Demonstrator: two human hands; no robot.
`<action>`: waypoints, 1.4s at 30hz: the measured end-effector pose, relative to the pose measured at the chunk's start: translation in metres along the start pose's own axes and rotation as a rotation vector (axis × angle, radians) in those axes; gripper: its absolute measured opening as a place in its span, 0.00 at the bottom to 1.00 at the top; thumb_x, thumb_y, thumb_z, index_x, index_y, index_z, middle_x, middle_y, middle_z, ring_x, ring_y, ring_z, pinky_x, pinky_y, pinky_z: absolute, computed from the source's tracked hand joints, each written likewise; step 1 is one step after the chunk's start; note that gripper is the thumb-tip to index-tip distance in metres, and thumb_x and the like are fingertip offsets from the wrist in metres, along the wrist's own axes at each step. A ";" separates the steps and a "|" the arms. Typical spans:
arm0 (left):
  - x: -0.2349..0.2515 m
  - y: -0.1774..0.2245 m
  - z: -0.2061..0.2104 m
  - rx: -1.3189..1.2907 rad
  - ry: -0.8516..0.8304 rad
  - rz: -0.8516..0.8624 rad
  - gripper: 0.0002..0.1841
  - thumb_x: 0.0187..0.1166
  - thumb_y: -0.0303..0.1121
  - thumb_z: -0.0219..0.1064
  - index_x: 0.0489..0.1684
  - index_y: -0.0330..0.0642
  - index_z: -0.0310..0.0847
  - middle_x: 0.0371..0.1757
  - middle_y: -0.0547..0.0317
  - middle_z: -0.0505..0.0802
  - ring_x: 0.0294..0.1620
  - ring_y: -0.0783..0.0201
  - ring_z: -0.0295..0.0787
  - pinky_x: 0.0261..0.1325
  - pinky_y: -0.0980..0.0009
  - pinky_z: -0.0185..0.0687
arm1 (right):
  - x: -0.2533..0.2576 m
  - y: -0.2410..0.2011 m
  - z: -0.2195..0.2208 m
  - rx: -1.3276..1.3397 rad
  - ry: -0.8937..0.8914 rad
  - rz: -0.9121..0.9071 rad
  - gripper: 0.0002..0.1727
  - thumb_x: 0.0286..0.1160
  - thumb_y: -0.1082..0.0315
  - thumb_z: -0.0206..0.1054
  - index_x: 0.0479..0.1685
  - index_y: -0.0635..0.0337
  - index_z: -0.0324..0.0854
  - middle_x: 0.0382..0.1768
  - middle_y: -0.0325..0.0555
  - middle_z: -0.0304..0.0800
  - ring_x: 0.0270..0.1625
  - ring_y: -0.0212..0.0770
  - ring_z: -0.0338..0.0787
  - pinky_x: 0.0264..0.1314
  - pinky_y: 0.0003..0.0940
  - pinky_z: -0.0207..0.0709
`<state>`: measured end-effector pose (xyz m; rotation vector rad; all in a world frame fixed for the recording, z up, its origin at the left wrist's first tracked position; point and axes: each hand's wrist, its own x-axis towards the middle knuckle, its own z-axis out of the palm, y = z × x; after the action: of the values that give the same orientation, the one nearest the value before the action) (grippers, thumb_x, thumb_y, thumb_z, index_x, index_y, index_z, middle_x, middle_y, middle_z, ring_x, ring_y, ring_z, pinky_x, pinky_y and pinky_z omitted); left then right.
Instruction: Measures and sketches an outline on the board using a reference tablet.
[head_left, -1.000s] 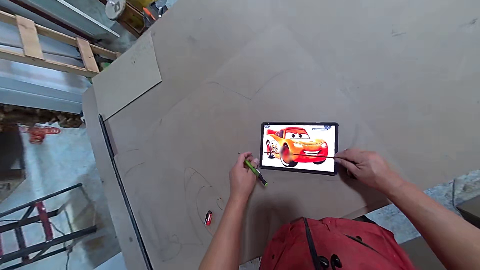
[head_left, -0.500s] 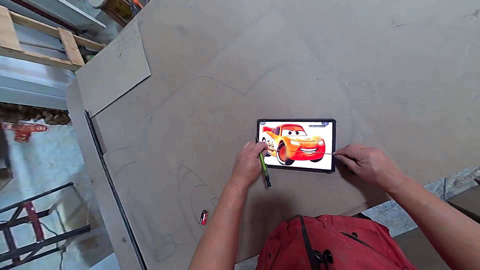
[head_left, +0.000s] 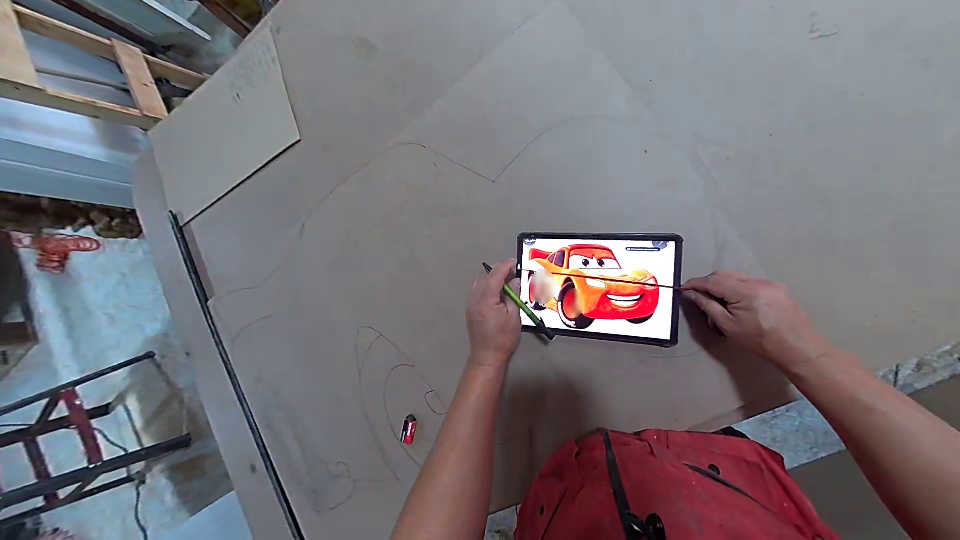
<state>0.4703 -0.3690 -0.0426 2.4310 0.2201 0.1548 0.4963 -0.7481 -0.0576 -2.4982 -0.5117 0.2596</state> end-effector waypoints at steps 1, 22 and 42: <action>-0.004 0.000 0.002 -0.052 0.023 -0.009 0.15 0.84 0.32 0.68 0.67 0.47 0.87 0.64 0.60 0.93 0.67 0.65 0.88 0.73 0.62 0.84 | 0.001 0.001 -0.001 -0.002 -0.001 -0.008 0.16 0.87 0.55 0.58 0.52 0.45 0.93 0.44 0.36 0.95 0.48 0.38 0.94 0.50 0.46 0.88; -0.013 0.014 0.009 -0.420 0.029 -0.239 0.12 0.90 0.30 0.60 0.62 0.42 0.87 0.63 0.61 0.95 0.59 0.68 0.94 0.63 0.66 0.91 | 0.004 0.006 -0.004 -0.020 -0.029 -0.043 0.17 0.87 0.56 0.57 0.54 0.45 0.93 0.46 0.37 0.96 0.51 0.41 0.94 0.52 0.50 0.86; -0.012 0.015 0.009 -0.411 0.026 -0.271 0.12 0.90 0.31 0.60 0.62 0.44 0.88 0.61 0.63 0.96 0.56 0.69 0.94 0.60 0.68 0.91 | 0.005 0.005 -0.006 -0.026 -0.043 -0.040 0.16 0.87 0.57 0.58 0.53 0.44 0.94 0.46 0.36 0.96 0.51 0.40 0.94 0.53 0.48 0.85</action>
<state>0.4614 -0.3885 -0.0408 1.9704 0.4766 0.0988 0.5042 -0.7527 -0.0562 -2.5090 -0.5854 0.2934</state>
